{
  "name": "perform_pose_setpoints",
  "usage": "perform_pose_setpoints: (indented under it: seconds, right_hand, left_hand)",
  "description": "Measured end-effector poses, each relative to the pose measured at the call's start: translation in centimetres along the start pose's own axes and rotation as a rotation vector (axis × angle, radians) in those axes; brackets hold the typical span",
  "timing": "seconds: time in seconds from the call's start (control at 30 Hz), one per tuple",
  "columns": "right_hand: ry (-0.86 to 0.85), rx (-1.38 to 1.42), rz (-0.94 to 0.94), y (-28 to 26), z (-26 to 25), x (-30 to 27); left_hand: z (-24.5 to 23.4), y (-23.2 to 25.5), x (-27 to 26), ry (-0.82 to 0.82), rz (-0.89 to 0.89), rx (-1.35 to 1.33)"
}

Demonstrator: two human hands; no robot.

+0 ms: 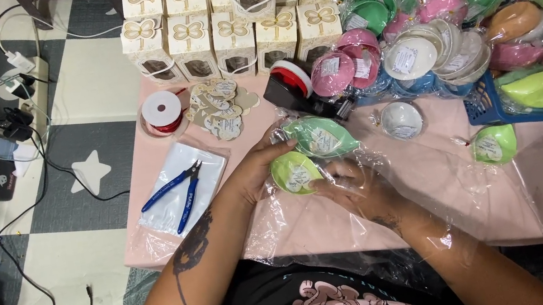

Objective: The person is packing small, colorful, heart and leaf-shaped items into a clear plastic bag.

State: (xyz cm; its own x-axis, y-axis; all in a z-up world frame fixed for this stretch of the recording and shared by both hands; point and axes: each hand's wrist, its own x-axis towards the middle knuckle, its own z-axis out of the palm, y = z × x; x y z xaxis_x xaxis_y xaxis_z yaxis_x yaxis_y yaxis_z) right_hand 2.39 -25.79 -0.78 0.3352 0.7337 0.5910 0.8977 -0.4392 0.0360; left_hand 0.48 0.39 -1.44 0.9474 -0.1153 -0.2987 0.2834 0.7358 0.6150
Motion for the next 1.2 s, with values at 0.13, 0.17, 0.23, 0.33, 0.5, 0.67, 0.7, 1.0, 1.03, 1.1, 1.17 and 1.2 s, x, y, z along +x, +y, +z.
perform_pose_setpoints:
  seconds: [0.13, 0.17, 0.23, 0.33, 0.5, 0.67, 0.7, 1.0, 1.03, 1.1, 1.17, 1.2]
  right_hand:
    - [0.133, -0.059, -0.208, 1.6, -0.1, 0.1]
    - [0.158, -0.157, -0.233, 2.1, 0.3, -0.6]
    - [0.135, -0.008, -0.132, 0.8, -1.6, 1.6]
    - [0.089, 0.295, 0.074, 0.0, -3.4, 2.7]
    - [-0.012, 0.734, 0.332, 0.8, -7.2, 3.3]
    - [0.152, 1.009, 0.840, 2.2, -2.5, -1.9]
    - [0.153, 1.009, 0.840, 1.8, -3.0, -1.0]
    - [0.074, 0.984, 0.808, -0.3, -8.0, 6.0]
    - [0.064, 0.998, 0.783, 0.2, -8.2, 6.0]
    - [0.061, 1.013, 0.761, 0.4, -8.4, 5.6]
    - [0.091, 1.109, 0.849, 0.1, -8.4, 4.7]
    - [0.091, 1.108, 0.852, -0.3, -8.2, 5.0]
  left_hand:
    - [0.2, 0.2, 0.1, 0.000, 0.010, -0.008]
    - [0.3, 0.3, 0.1, 0.008, 0.016, -0.013]
    - [0.4, 0.3, 0.2, 0.009, 0.016, -0.024]
    - [1.0, 0.7, -0.2, 0.016, 0.016, -0.034]
    - [1.0, 0.6, -0.4, 0.028, -0.015, -0.047]
    - [-0.4, 0.1, 0.4, 0.060, -0.043, -0.070]
    - [-0.3, 0.1, 0.3, 0.059, -0.043, -0.069]
    - [1.8, 0.6, -1.6, -0.006, -0.012, 0.106]
    - [2.0, 0.6, -1.9, -0.017, 0.003, 0.193]
    - [3.2, 1.7, -2.8, -0.029, 0.015, 0.286]
    - [5.1, 3.6, -4.0, -0.075, 0.043, 0.555]
    - [6.6, 4.7, -4.8, -0.075, 0.041, 0.555]
